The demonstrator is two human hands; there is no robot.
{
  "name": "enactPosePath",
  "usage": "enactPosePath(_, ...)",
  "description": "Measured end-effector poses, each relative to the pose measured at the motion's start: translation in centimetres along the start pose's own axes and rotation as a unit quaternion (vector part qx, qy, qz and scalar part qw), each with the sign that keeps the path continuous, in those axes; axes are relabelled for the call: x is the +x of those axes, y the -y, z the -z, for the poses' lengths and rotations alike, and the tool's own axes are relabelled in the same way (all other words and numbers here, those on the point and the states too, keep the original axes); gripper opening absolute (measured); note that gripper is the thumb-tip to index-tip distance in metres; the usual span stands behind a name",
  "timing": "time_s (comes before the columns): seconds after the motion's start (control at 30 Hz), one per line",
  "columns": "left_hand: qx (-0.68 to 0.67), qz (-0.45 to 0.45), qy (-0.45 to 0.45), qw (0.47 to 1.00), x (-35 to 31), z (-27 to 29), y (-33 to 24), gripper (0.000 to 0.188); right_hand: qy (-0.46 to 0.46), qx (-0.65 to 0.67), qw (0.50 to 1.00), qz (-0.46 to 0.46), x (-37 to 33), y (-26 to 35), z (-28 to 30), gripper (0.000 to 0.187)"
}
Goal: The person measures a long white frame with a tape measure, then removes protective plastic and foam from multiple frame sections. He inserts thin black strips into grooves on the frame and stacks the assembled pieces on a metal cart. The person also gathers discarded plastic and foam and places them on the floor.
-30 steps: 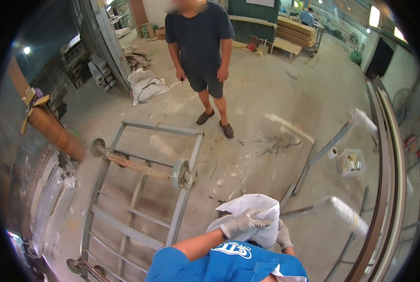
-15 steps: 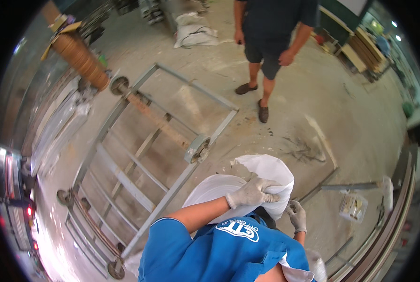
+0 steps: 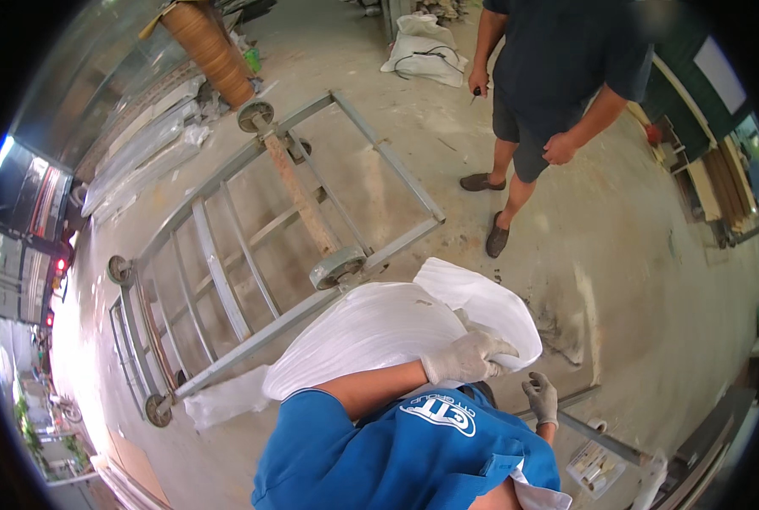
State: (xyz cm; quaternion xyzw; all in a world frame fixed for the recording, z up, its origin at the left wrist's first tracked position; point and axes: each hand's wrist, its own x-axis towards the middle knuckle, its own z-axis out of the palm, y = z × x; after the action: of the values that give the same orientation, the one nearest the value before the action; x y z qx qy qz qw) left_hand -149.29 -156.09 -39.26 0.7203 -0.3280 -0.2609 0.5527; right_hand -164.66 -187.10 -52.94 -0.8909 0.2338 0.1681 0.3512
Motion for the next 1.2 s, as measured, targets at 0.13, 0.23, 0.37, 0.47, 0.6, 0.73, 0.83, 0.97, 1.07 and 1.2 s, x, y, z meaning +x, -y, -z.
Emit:
enactPosePath(0.13, -0.098, 0.065, -0.027, 0.993, 2.7, -1.5, -1.0, 0.043, 0.045, -0.080, 0.993, 0.072, 5.8, -0.1, 4.7, 0.044)
enactPosePath(0.23, -0.142, 0.104, -0.052, 0.983, 3.1, -1.2, -0.8, 0.043, 0.056, -0.113, 0.986, 0.106, 10.4, 1.2, 6.4, 0.041)
enactPosePath(0.37, -0.192, 0.138, -0.118, 0.964, 2.6, 0.2, 0.1, 0.046, 0.076, -0.088, 0.983, 0.143, 16.0, 3.6, 5.2, 0.041)
enactPosePath(0.47, -0.229, 0.129, -0.187, 0.946, 2.0, 1.6, 0.9, 0.044, 0.127, -0.088, 0.971, 0.183, 19.5, 5.7, 2.0, 0.042)
enactPosePath(0.6, -0.204, 0.157, -0.272, 0.927, 0.6, 3.6, 1.9, 0.046, 0.175, -0.123, 0.942, 0.258, 24.1, 10.4, -2.0, 0.050)
enactPosePath(0.73, -0.162, 0.244, -0.370, 0.882, -2.0, 4.3, 1.7, 0.043, 0.308, -0.203, 0.919, 0.137, 30.9, 19.5, -4.4, 0.058)
enactPosePath(0.83, -0.148, 0.307, -0.460, 0.820, -4.2, 3.3, 1.2, 0.039, 0.272, -0.227, 0.878, 0.323, 34.5, 27.1, -6.7, 0.050)
enactPosePath(0.97, -0.181, 0.372, -0.596, 0.688, -5.7, 0.2, 1.0, 0.037, 0.313, -0.208, 0.884, 0.278, 37.7, 36.9, -8.7, 0.056)
enactPosePath(1.07, -0.193, 0.376, -0.679, 0.600, -5.1, -3.4, 0.9, 0.037, 0.339, -0.247, 0.873, 0.250, 40.1, 43.1, -10.4, 0.065)
enactPosePath(1.2, -0.235, 0.404, -0.748, 0.471, -1.8, -9.0, 0.9, 0.038, 0.312, -0.306, 0.852, 0.288, 43.3, 47.1, -13.0, 0.063)
